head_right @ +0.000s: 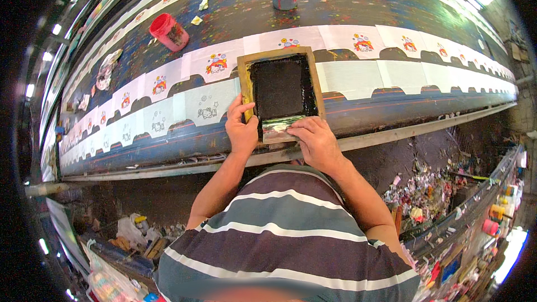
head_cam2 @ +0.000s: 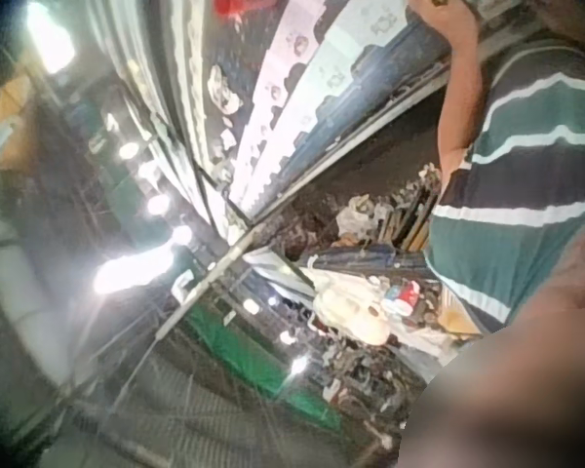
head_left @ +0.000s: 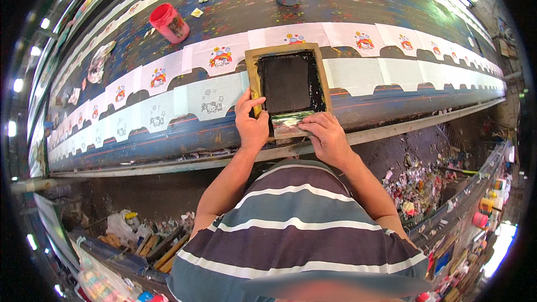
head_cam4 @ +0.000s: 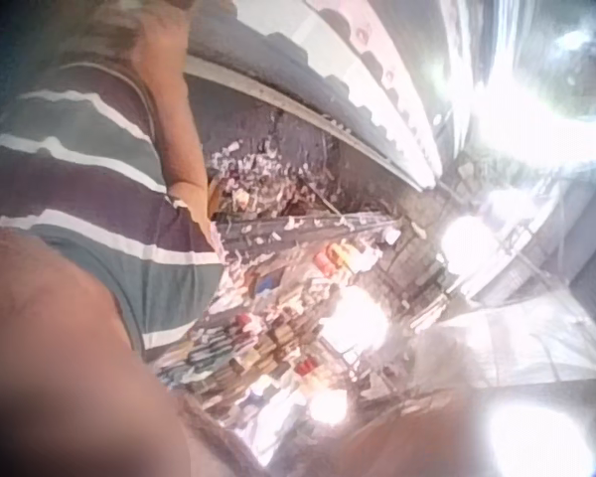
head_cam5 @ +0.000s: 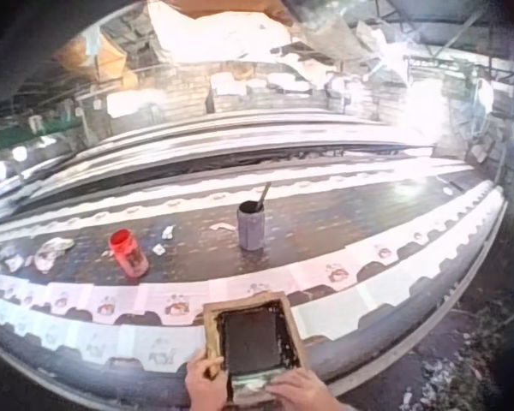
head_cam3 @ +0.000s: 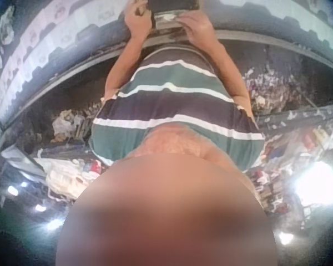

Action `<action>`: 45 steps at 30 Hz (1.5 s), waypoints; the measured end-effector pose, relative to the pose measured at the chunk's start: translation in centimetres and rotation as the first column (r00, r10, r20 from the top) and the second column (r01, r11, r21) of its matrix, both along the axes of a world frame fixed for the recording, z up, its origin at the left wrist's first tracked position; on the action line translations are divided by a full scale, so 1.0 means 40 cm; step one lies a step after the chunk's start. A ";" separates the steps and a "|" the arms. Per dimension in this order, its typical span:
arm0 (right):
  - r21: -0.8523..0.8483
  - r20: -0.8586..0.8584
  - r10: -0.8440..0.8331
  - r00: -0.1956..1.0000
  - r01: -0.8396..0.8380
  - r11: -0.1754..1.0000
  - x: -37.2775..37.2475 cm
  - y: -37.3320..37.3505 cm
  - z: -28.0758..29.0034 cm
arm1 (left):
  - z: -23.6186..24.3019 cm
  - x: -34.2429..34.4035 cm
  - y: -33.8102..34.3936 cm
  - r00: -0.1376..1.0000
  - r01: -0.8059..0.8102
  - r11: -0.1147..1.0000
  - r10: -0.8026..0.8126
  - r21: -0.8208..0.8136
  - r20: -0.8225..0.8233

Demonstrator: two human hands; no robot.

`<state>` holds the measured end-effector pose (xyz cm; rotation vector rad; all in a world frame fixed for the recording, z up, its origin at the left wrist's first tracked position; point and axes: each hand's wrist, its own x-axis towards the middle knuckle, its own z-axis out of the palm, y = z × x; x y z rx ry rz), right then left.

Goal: The person uses a squeegee to spread black ink across a screen-printing frame held over a long printed banner. The person repeatedly wipes the squeegee on a nearby surface and continues spreading ink across the screen.

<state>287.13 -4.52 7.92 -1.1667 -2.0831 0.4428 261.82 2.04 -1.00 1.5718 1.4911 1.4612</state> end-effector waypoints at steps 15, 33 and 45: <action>-0.114 0.352 0.187 0.917 -0.156 0.981 0.018 0.118 0.105 | -0.046 -0.013 0.019 0.983 0.070 0.988 -0.045 -0.140 0.177; -0.097 0.338 0.190 0.922 -0.166 0.981 0.002 0.123 0.077 | 0.025 -0.033 0.046 0.966 0.172 0.957 -0.119 -0.233 0.228; -0.067 0.303 0.132 0.944 -0.117 0.991 -0.021 0.493 0.060 | 0.029 -0.045 0.044 0.976 0.183 0.941 -0.139 -0.286 0.167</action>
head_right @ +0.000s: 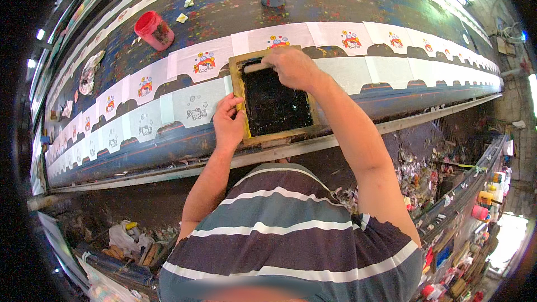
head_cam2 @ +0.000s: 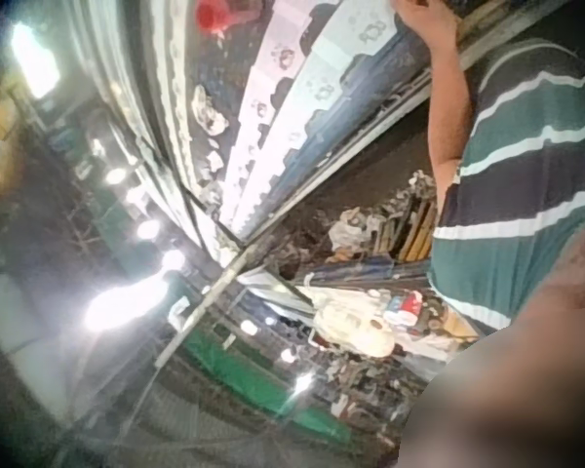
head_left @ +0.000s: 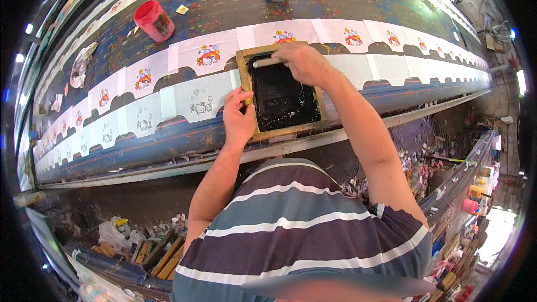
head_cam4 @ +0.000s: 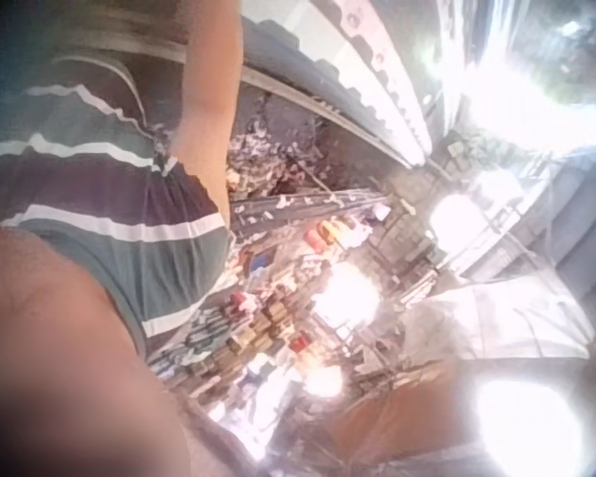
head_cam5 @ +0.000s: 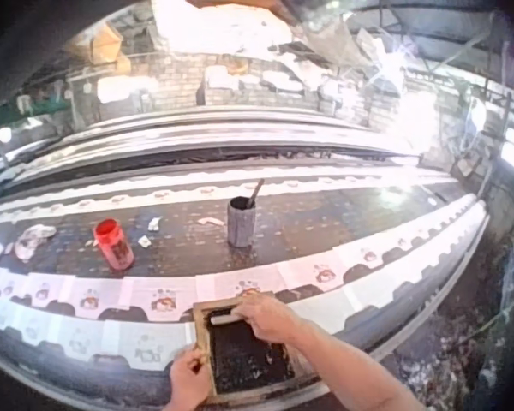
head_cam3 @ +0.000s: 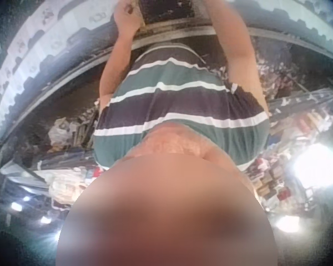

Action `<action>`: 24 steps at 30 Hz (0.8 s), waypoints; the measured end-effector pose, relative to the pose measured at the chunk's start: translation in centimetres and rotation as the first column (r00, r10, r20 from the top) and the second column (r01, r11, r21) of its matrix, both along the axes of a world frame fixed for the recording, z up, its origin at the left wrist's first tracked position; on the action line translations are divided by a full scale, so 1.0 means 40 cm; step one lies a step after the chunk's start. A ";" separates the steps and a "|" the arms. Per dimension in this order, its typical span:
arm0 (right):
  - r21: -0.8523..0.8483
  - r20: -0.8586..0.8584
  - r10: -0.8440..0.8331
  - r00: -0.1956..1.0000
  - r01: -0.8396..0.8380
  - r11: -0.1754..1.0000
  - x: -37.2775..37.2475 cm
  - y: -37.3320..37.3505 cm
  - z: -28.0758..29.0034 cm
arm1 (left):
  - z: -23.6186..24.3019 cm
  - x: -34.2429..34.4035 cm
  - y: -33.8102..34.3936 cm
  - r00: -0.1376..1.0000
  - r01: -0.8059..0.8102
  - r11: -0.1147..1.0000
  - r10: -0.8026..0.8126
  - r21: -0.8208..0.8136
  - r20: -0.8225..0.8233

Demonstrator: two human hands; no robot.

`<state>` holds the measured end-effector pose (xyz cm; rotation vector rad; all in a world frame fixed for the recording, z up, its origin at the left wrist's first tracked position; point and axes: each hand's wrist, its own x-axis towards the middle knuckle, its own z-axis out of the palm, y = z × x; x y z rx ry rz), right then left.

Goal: The person uses a squeegee to spread black ink across a screen-printing frame held over a long printed banner. The person repeatedly wipes the squeegee on a nearby surface and continues spreading ink across the screen.

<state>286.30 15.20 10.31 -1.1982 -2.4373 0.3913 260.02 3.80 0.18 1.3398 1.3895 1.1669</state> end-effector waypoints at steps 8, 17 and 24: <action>0.032 0.058 -0.072 0.996 0.071 0.997 -0.016 -0.063 -0.047 | -0.009 -0.003 -0.004 0.996 0.012 0.999 -0.015 0.043 0.085; 0.013 0.086 -0.087 0.992 0.087 0.996 -0.033 -0.388 -0.022 | -0.046 0.012 -0.006 0.999 -0.047 0.991 0.043 0.122 0.032; 0.011 -0.050 -0.106 0.993 0.107 0.994 -0.013 -0.446 -0.021 | -0.012 0.037 -0.040 0.952 -0.058 0.971 0.124 0.233 -0.280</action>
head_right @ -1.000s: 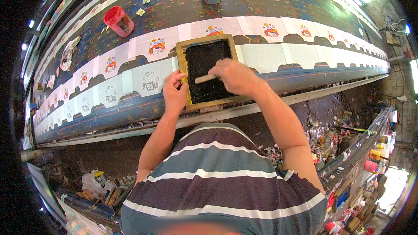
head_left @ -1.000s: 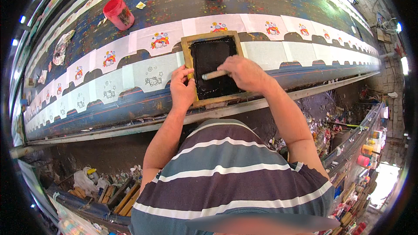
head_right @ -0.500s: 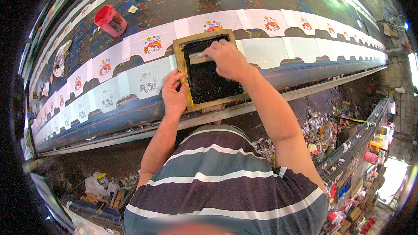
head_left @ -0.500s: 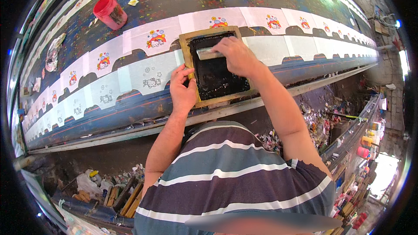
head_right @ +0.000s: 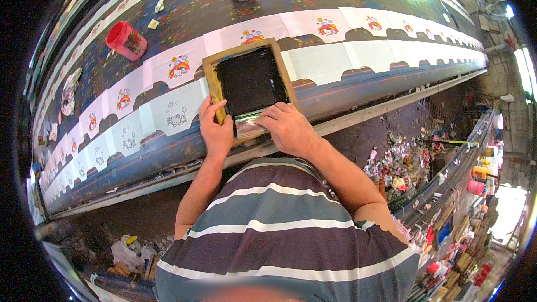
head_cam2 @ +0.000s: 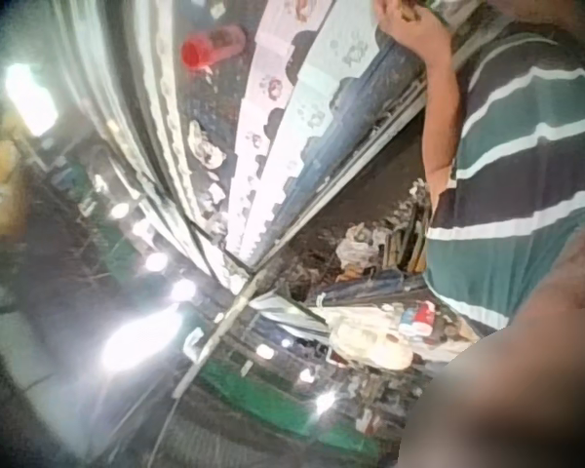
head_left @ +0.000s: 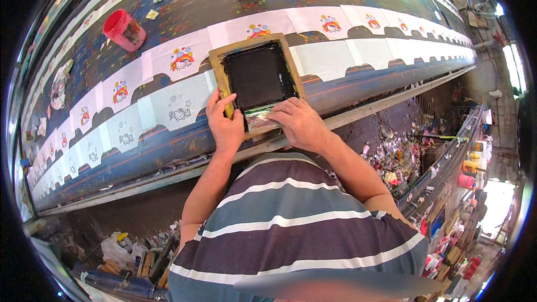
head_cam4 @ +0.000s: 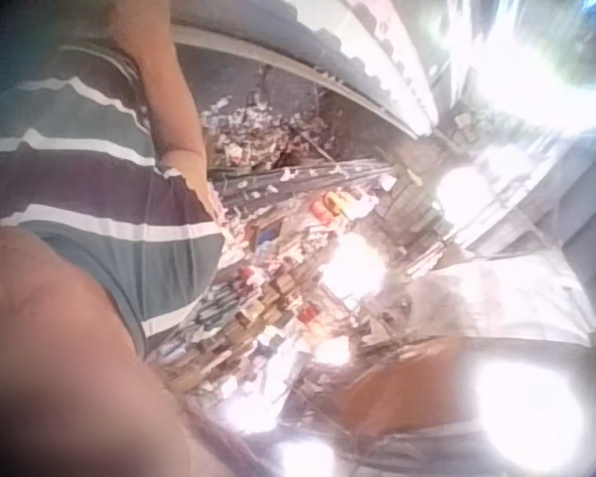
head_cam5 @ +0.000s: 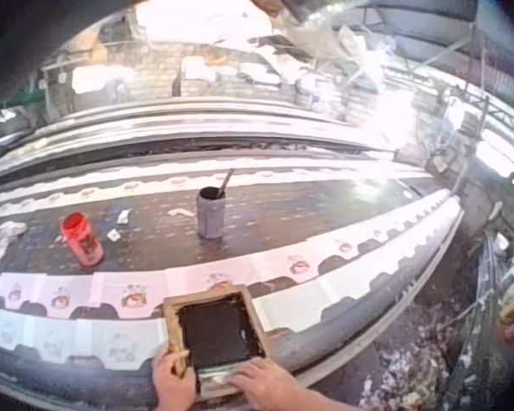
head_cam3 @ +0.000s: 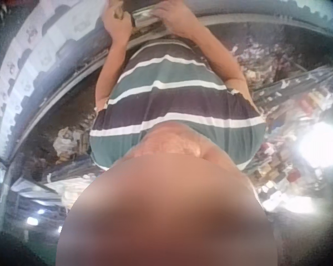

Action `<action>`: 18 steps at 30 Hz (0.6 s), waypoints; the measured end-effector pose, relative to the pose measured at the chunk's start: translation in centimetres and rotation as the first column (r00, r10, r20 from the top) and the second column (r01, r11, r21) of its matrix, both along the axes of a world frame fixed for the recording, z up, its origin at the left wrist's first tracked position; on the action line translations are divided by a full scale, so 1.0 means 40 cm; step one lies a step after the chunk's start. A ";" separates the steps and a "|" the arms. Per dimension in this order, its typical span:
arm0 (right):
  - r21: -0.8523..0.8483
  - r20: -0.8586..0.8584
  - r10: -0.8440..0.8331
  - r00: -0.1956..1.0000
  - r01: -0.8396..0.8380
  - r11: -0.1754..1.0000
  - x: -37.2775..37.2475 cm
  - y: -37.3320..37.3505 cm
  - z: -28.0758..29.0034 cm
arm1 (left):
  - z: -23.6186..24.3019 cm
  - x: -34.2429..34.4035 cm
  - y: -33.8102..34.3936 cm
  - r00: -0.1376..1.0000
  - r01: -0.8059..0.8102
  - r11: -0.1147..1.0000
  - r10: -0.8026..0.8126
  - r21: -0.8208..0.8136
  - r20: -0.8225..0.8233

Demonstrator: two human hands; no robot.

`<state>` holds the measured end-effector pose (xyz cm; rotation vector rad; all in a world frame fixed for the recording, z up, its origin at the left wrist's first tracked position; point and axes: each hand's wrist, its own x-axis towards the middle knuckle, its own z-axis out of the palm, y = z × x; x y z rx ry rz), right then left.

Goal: The person uses a squeegee to spread black ink across a screen-printing frame held over a long printed banner. The person repeatedly wipes the squeegee on a nearby surface and continues spreading ink across the screen.

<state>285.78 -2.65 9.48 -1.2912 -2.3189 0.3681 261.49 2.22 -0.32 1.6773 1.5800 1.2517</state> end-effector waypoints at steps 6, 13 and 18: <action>0.110 -0.253 -0.040 0.967 0.069 0.992 0.090 -0.023 -0.033 | 0.042 0.058 -0.009 0.998 -0.021 0.999 0.019 0.031 0.057; 0.124 -0.320 -0.082 0.944 0.128 0.984 0.333 -0.044 -0.042 | 0.039 0.316 -0.012 0.996 -0.010 0.991 -0.001 0.136 0.085; 0.081 -0.317 -0.128 0.940 0.162 0.984 0.513 -0.056 -0.042 | 0.009 0.507 -0.001 0.994 0.000 0.987 -0.017 0.159 0.107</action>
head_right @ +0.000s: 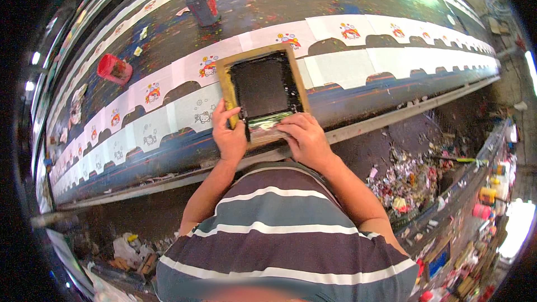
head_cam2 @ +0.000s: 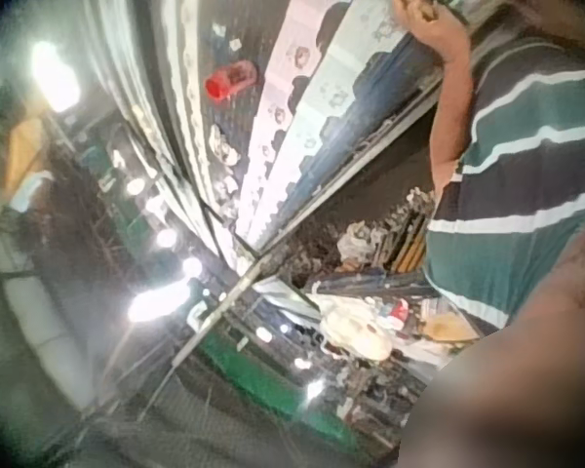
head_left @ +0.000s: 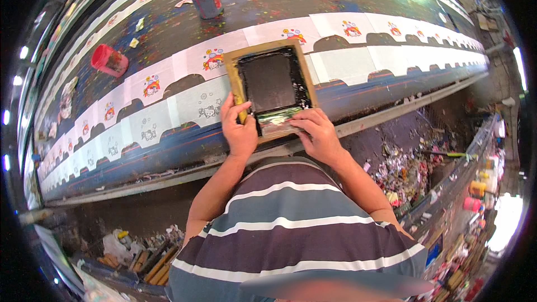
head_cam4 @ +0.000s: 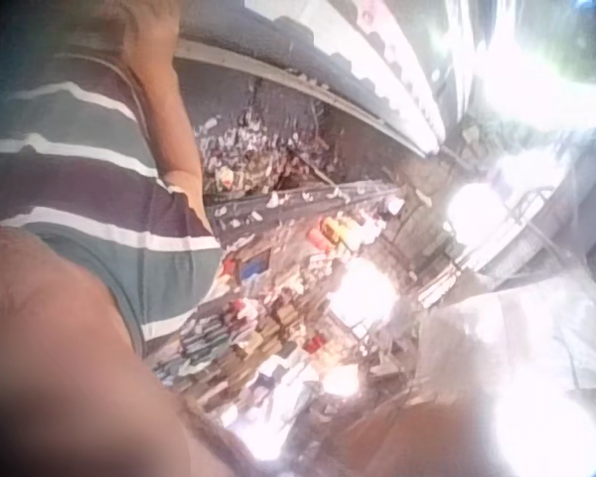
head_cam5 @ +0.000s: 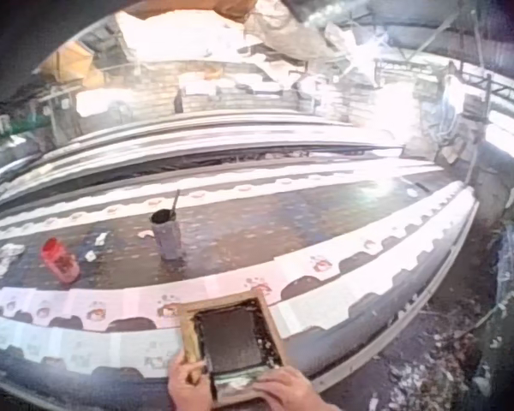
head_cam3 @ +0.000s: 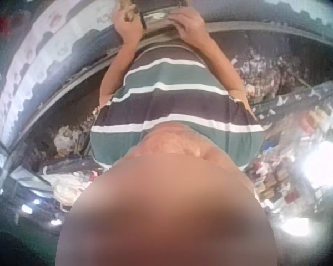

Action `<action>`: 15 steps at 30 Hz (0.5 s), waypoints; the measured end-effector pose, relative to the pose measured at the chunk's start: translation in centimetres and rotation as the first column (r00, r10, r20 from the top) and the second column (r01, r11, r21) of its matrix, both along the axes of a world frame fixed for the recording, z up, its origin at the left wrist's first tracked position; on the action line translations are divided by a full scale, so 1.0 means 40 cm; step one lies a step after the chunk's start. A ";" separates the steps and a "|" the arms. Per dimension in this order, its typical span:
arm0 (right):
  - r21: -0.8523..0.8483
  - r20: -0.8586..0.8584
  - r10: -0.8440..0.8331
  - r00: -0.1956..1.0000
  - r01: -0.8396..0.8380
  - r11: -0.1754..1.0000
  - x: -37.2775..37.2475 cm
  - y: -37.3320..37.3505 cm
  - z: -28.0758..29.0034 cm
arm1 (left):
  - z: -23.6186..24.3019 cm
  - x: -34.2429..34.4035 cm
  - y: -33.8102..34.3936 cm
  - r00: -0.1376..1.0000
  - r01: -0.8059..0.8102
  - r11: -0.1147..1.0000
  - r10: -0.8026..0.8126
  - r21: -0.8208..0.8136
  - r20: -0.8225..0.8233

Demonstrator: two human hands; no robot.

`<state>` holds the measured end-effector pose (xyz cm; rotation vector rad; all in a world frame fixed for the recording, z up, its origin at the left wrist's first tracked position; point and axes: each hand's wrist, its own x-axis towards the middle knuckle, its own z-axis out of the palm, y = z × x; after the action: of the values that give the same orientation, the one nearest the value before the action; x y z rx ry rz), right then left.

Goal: The person uses a squeegee to spread black ink across a screen-printing frame held over a long printed banner. The person repeatedly wipes the squeegee on a nearby surface and continues spreading ink across the screen.

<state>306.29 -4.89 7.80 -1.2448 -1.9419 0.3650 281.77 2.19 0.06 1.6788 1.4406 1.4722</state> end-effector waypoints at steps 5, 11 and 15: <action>0.010 -0.049 0.052 0.997 -0.051 0.999 0.100 0.013 -0.005 | -0.008 0.092 0.000 0.999 -0.006 0.999 0.008 -0.048 0.052; 0.001 0.023 0.118 0.993 -0.118 0.993 0.134 0.031 0.003 | -0.015 0.107 0.004 0.999 -0.016 0.992 0.021 -0.126 0.041; 0.063 0.177 0.140 0.974 -0.153 0.986 0.113 0.046 0.017 | -0.027 0.107 0.007 0.995 0.003 0.987 0.013 -0.164 0.097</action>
<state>310.80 -3.05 8.49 -1.1182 -2.1821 0.2620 286.06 2.45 -1.04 1.4852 1.4714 1.3788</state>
